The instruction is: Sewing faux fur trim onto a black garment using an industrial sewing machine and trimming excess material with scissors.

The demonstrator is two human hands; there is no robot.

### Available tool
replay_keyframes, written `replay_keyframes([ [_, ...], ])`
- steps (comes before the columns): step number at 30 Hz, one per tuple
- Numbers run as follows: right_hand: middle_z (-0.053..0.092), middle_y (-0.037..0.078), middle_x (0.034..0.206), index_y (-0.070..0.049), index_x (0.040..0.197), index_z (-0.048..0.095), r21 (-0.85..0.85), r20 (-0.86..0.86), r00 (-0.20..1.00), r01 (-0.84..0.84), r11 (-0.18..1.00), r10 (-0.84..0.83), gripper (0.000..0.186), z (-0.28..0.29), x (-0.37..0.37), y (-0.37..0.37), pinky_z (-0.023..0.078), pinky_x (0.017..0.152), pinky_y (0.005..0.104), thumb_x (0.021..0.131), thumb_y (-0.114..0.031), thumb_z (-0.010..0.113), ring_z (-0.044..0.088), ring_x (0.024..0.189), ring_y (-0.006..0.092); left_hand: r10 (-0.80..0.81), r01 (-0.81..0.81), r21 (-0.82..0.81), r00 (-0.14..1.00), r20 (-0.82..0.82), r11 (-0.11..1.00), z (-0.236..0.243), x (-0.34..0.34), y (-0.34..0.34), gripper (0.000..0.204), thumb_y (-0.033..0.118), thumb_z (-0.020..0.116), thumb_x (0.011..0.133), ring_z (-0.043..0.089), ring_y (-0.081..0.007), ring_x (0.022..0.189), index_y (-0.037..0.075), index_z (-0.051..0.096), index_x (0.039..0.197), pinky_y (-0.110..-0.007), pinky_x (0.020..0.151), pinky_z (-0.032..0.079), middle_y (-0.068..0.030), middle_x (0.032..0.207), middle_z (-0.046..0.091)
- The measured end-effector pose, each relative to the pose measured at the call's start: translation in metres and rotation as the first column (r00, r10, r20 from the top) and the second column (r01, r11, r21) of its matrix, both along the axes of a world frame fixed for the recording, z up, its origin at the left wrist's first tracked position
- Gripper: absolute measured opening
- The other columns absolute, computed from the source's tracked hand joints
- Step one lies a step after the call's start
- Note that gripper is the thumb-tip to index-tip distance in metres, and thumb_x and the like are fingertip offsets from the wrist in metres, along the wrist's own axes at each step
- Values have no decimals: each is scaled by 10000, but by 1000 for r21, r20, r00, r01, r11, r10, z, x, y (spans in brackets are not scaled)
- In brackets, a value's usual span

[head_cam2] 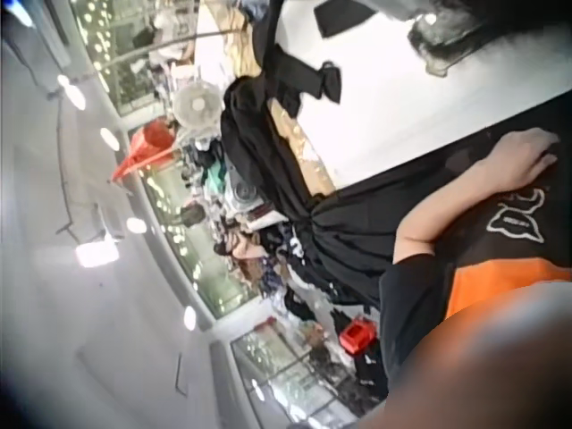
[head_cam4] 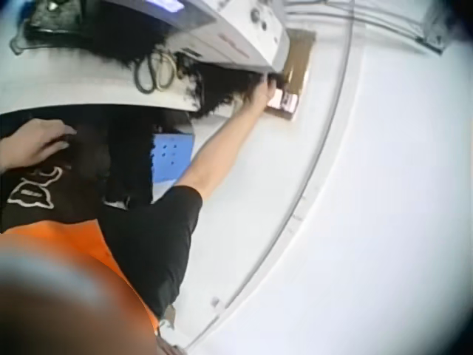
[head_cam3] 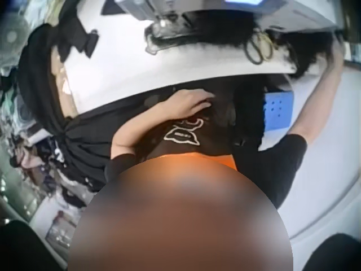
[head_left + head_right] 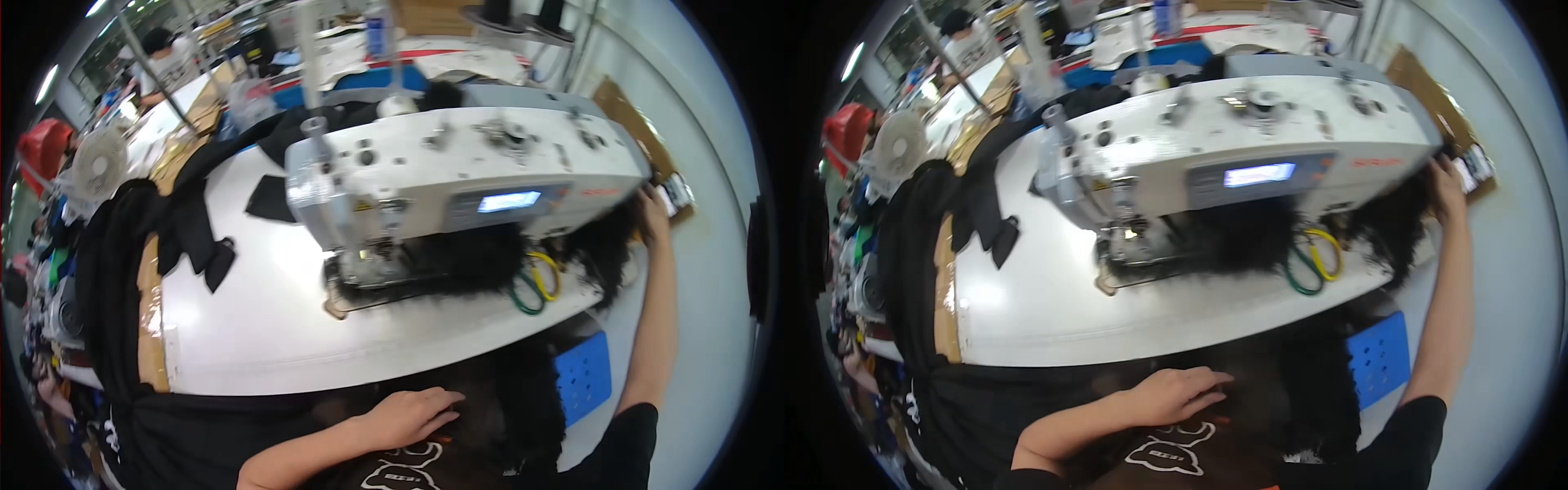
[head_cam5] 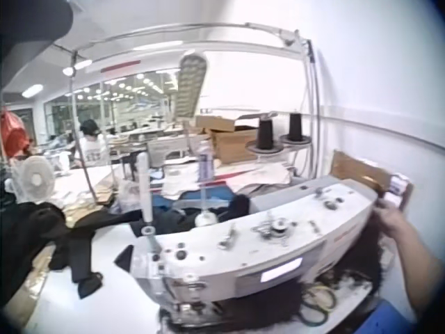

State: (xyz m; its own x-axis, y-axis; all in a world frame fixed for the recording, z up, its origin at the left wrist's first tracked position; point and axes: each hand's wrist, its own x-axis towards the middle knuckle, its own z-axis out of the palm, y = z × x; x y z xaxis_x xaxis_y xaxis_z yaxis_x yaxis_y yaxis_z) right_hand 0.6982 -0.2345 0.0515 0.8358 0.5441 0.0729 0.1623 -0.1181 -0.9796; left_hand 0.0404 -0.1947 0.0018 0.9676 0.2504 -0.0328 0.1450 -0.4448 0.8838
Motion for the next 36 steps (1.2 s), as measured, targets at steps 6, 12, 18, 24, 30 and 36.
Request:
replay_keyframes([
  [6,690,99,1098,10,1248,640,-125,728,683,219,968,-60,322,0,-136,-27,491,875,274,1041,-236,632,637,971,144,281,-302,276,953,115,913,38,-81,96,264,118,695,937,700,-288,748,78,691,1197,-369,662,570,-97,949,709],
  [12,696,52,788,-11,927,702,-369,238,723,-550,749,649,87,7,-406,-6,513,659,270,938,-94,680,654,705,136,277,-353,699,934,225,622,27,-78,209,322,-32,673,814,631,-265,973,94,720,1106,-382,785,533,-55,1139,661],
  [18,713,82,1204,-70,1072,755,-350,600,392,-655,670,697,288,-43,-506,63,509,958,404,801,-144,818,630,1093,297,103,-291,724,951,293,626,5,-63,241,290,-15,683,741,608,-291,1029,105,692,1005,-401,859,527,-54,1180,647],
  [24,654,95,1224,-72,1124,735,-431,688,340,-518,739,641,293,-52,-544,76,481,921,418,849,-167,773,562,1107,303,22,-255,703,946,323,664,-3,-51,247,239,19,714,750,608,-283,1052,108,680,969,-415,890,514,-47,1134,650],
  [30,617,165,1140,-59,1038,716,-528,636,449,-339,778,627,229,-52,-572,95,502,851,440,853,-185,764,580,1040,348,18,-266,667,935,355,696,-5,-50,241,218,33,751,748,603,-268,973,94,662,938,-398,833,506,-43,988,620],
  [36,667,150,1022,-53,933,718,-435,582,626,-298,849,518,240,-56,-573,110,557,650,440,852,-272,777,687,750,347,65,-297,565,917,393,770,-8,-48,229,266,-55,726,714,589,-302,905,63,607,919,-404,781,493,-78,933,582],
])
